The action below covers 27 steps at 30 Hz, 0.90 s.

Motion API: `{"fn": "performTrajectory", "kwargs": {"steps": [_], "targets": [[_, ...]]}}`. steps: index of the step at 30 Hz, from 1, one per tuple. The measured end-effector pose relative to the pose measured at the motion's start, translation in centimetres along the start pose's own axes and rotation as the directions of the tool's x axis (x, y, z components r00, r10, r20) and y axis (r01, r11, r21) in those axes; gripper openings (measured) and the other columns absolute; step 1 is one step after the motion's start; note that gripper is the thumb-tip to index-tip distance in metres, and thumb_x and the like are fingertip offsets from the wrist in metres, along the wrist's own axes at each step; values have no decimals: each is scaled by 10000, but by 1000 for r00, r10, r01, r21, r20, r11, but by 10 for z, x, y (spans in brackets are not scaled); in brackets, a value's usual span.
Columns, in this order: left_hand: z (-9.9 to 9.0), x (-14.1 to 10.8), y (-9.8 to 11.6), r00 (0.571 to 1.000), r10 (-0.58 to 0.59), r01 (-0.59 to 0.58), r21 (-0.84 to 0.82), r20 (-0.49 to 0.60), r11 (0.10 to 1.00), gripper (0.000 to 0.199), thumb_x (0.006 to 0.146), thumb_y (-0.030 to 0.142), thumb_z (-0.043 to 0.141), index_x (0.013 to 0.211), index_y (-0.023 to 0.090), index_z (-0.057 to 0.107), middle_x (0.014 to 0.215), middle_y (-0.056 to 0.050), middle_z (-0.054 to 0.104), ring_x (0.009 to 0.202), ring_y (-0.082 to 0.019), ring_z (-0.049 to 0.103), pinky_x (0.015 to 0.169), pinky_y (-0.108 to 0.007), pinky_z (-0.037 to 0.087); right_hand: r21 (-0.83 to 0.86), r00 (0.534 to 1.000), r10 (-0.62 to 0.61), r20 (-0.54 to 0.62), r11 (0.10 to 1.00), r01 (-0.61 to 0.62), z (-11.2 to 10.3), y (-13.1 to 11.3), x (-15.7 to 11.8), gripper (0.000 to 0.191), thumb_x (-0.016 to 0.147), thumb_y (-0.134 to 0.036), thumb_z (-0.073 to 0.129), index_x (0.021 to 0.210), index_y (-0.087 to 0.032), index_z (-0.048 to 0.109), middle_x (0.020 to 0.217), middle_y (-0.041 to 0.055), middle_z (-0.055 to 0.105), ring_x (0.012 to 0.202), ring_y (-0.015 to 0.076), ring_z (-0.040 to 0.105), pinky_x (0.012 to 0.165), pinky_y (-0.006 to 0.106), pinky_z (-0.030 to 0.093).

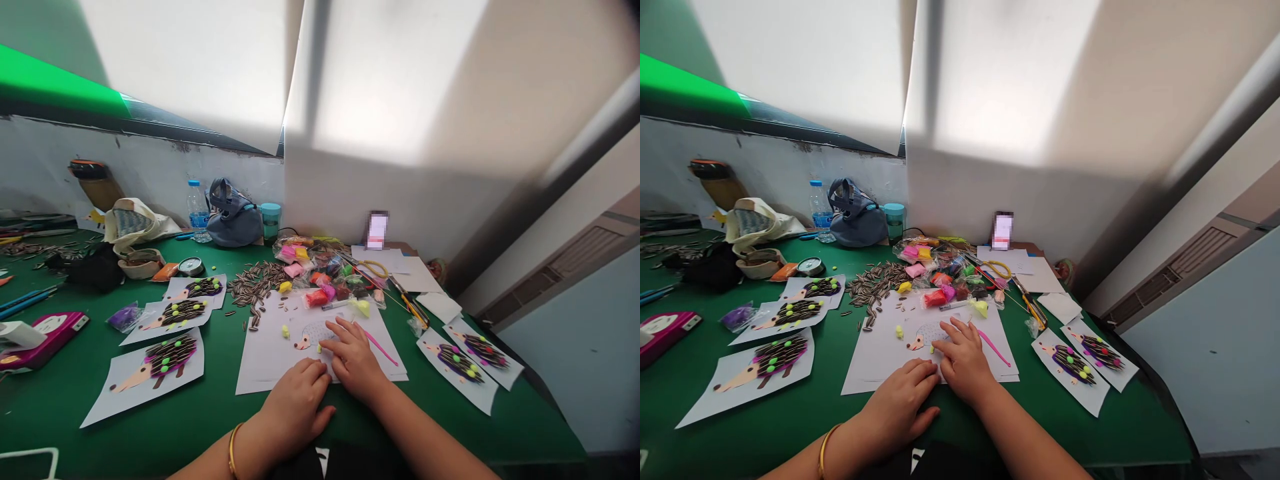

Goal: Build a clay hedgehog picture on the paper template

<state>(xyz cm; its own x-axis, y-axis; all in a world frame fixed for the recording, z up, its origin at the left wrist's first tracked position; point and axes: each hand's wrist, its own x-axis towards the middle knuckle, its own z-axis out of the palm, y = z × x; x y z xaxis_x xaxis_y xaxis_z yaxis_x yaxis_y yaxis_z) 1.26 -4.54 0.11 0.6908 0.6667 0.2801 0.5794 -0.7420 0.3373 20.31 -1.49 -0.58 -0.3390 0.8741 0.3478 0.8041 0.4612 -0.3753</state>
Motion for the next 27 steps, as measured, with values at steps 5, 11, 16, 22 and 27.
{"fn": "performTrajectory", "kwargs": {"steps": [5,11,16,22,27], "targets": [[0,-1,0,1000,8,-8,-12,-2,1000,425,769,250,706,1173,168,602,1178,-118,636,1103,-308,566,966,-475,513,-2,1000,-31,0,1000,31,-1,-2,-1,417,738,-75,547,988,-333,759,1378,6,580,1375,297,380,1138,623,177],[2,-1,-1,1000,0,0,-10,-5,1000,411,767,247,714,1156,169,607,1162,-115,639,1095,-305,567,963,-467,514,-8,999,-37,-24,999,37,0,0,-1,472,727,-60,544,1063,-327,738,1379,16,582,1368,296,391,1138,613,192],[2,-1,-1,1000,5,-6,-15,-27,1000,396,764,255,716,1139,175,614,1153,-118,643,1089,-310,573,946,-477,524,-16,999,-33,-17,999,33,2,2,-1,442,743,-78,550,1061,-321,739,1386,18,575,1369,297,391,1142,611,192],[3,-1,0,1000,8,-7,9,-28,1000,406,753,247,728,1136,165,619,1157,-115,648,1103,-309,570,980,-474,509,-27,999,-29,23,999,30,3,1,-1,477,761,-83,537,1136,-327,702,1424,26,539,1391,300,364,1136,634,175],[3,-2,-1,1000,8,-7,19,-21,1000,431,756,259,728,1160,156,616,1167,-126,649,1105,-319,577,982,-484,508,-26,1000,-20,14,999,20,3,1,-1,486,750,-70,536,1134,-316,705,1428,34,536,1393,299,359,1140,624,177]]}}
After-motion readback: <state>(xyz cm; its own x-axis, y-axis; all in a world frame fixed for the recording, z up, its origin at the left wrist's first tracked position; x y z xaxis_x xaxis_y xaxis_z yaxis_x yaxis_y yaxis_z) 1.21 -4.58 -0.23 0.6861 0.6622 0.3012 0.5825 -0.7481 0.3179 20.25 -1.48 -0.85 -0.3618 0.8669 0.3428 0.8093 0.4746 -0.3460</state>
